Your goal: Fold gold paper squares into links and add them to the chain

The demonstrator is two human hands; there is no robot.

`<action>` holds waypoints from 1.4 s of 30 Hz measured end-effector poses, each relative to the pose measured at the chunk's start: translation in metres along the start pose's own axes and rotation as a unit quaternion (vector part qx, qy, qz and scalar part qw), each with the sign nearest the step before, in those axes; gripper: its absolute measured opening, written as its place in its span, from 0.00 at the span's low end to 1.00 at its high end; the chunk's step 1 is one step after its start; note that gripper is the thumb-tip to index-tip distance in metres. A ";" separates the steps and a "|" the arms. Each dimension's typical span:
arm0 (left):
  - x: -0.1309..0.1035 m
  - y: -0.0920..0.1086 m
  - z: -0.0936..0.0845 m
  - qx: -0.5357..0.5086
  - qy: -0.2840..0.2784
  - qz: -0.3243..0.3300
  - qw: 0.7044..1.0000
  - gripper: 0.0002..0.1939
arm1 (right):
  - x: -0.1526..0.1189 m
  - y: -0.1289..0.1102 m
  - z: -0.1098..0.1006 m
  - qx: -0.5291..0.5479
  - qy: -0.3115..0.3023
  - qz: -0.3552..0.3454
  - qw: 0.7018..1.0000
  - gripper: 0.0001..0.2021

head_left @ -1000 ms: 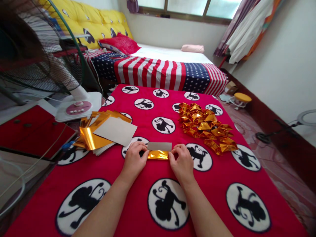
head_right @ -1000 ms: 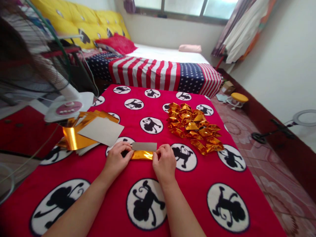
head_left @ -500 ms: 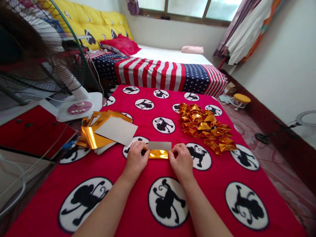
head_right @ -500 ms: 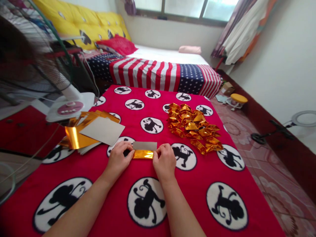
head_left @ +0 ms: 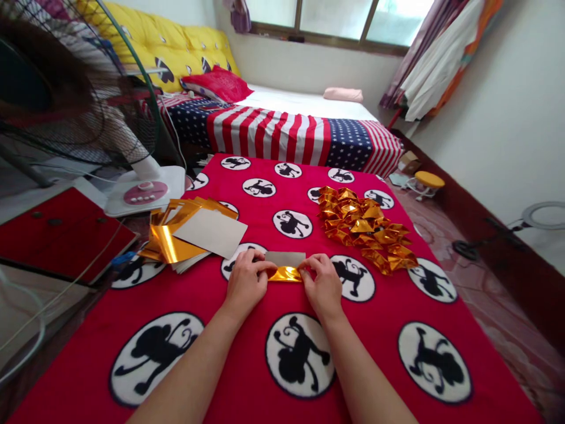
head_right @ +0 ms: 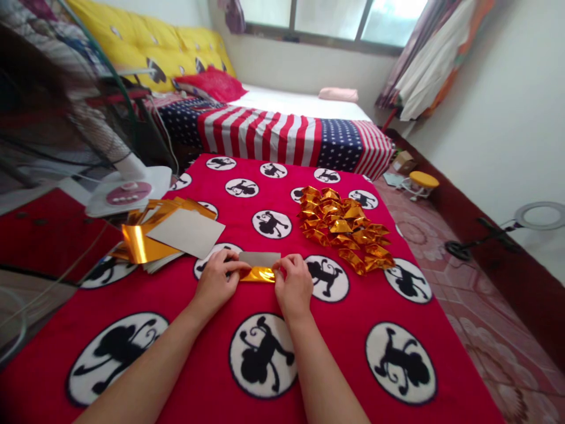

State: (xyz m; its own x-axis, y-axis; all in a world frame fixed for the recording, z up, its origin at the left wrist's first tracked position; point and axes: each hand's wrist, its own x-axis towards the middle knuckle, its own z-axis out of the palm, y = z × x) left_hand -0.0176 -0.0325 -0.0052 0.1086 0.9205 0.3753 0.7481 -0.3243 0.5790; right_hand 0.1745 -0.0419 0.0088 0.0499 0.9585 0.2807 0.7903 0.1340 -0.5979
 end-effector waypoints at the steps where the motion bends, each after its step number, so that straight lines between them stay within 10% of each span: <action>1: 0.000 0.002 0.000 0.005 0.002 -0.006 1.000 0.15 | 0.000 0.000 0.000 -0.009 -0.004 -0.003 1.000 0.06; 17: -0.004 0.015 -0.001 0.044 0.009 -0.037 0.998 0.06 | -0.009 -0.033 0.011 -0.187 0.015 0.045 0.981 0.19; 42: -0.004 0.000 -0.002 0.049 -0.036 0.002 0.998 0.10 | -0.014 -0.013 0.006 -0.090 -0.019 0.056 0.994 0.09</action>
State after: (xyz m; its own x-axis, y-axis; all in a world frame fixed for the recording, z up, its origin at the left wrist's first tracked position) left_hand -0.0195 -0.0371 -0.0053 0.1551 0.9340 0.3219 0.8072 -0.3076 0.5037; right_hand 0.1603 -0.0559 0.0081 0.1236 0.9740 0.1899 0.8780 -0.0181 -0.4784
